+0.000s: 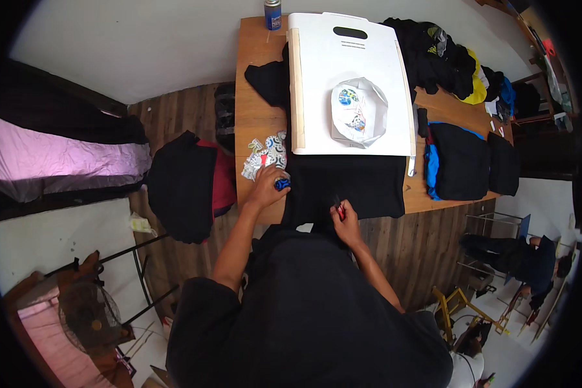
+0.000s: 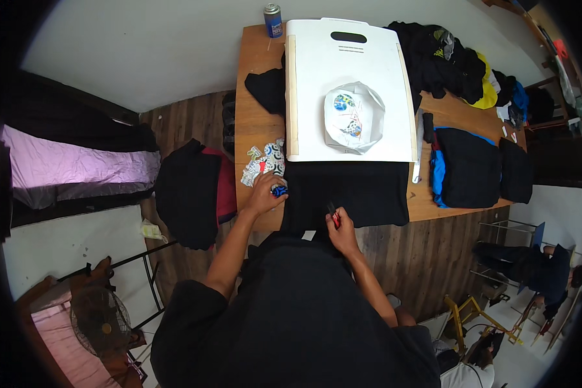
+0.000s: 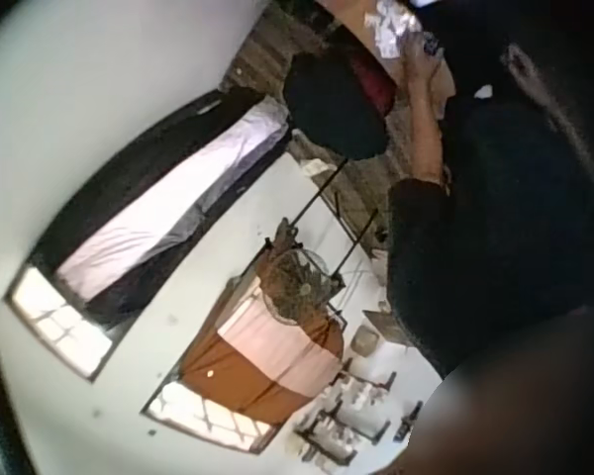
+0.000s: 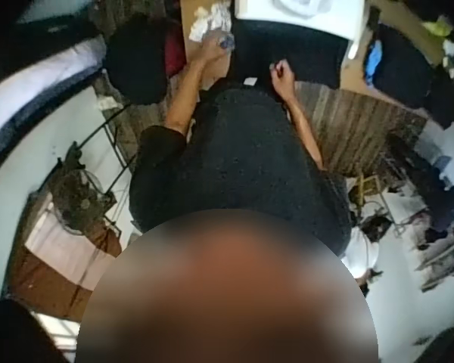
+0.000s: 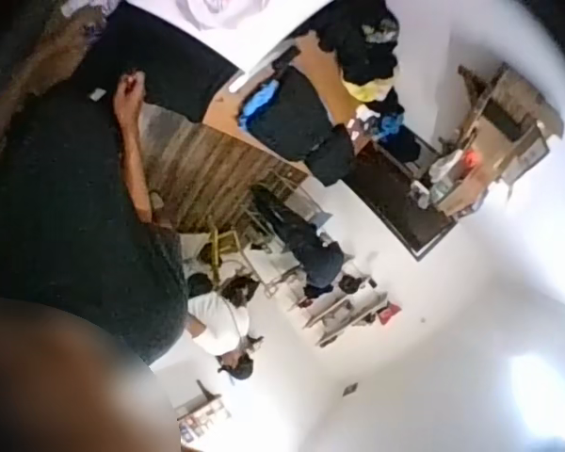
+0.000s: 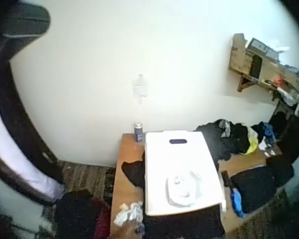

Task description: Applying small decorative transfers or stickers to a piece of clothing using tweezers.

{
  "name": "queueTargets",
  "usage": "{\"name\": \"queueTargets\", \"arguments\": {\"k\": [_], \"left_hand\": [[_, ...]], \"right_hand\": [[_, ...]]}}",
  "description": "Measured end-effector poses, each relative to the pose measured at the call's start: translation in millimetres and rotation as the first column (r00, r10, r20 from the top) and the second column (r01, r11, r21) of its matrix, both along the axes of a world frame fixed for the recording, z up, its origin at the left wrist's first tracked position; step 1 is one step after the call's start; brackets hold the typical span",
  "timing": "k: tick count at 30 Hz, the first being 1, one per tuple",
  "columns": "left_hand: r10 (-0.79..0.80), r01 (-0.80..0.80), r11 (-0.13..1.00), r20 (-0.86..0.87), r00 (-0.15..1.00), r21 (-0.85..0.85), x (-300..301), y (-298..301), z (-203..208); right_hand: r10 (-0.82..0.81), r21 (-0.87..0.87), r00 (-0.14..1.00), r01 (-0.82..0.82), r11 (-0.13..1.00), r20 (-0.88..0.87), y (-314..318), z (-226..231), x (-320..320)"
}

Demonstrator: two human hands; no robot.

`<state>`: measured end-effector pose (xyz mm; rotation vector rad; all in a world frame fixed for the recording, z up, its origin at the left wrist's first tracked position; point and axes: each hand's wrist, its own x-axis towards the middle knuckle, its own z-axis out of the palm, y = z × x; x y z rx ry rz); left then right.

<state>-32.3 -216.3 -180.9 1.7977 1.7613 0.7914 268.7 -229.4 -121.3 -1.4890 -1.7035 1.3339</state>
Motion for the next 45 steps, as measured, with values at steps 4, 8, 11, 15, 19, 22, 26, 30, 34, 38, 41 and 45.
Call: {"name": "queueTargets", "arguments": {"k": [4, 8, 11, 15, 19, 22, 26, 30, 34, 38, 41, 45], "left_hand": [[-0.067, 0.069, 0.997, 0.053, 0.996, -0.032, -9, 3, 12], [0.059, -0.052, 0.997, 0.15, 0.987, -0.052, -13, -2, 33], [0.237, -0.217, 0.968, 0.181, 0.954, -0.122, -27, -12, 15], [0.279, -0.279, 0.951, 0.025, 0.96, 0.136, -25, -15, 7], [0.275, -0.276, 0.959, 0.03, 0.961, 0.059, -21, -19, 38], [0.223, -0.229, 0.973, 0.136, 0.965, 0.03, -16, -29, 37], [0.145, -0.11, 0.988, 0.398, 0.906, -0.109, 20, -25, 72], [0.123, -0.066, 0.988, 0.444, 0.888, -0.141, 48, -16, 91], [-0.065, 0.052, 0.997, 0.265, 0.962, 0.057, 57, 6, 100], [-0.156, 0.14, 0.985, 0.173, 0.973, 0.101, 63, 12, 113], [-0.075, 0.083, 0.996, 0.195, 0.978, -0.035, 64, 8, 114], [-0.015, 0.022, 0.993, -0.053, 0.998, 0.119, 55, -4, 64]], "right_hand": [[-0.025, 0.009, 1.0, 0.025, 1.0, -0.009, -2, -5, 4], [-0.039, -0.005, 0.999, 0.039, 0.999, 0.0, -2, -1, 3], [-0.026, -0.005, 1.0, 0.026, 1.0, 0.014, 0, 0, 0], [-0.027, 0.012, 1.0, 0.027, 1.0, 0.001, 1, 4, -2], [-0.009, 0.025, 0.999, 0.008, 1.0, 0.046, 13, 0, -3], [-0.055, 0.04, 0.998, 0.053, 0.998, 0.043, 30, -21, 2], [-0.072, -0.195, 0.984, 0.039, 0.98, -0.164, 43, -42, 5], [-0.122, -0.268, 0.862, -0.017, 0.963, -0.492, 36, 21, -39], [-0.092, -0.253, 0.85, -0.05, 0.966, -0.519, 34, 28, -51], [-0.202, -0.212, 0.852, 0.111, 0.971, -0.483, 30, 2, -39], [-0.263, -0.128, 0.895, 0.232, 0.964, -0.36, 31, -19, -5], [-0.274, -0.027, 0.934, 0.275, 0.961, -0.228, 30, -24, 45]]}}
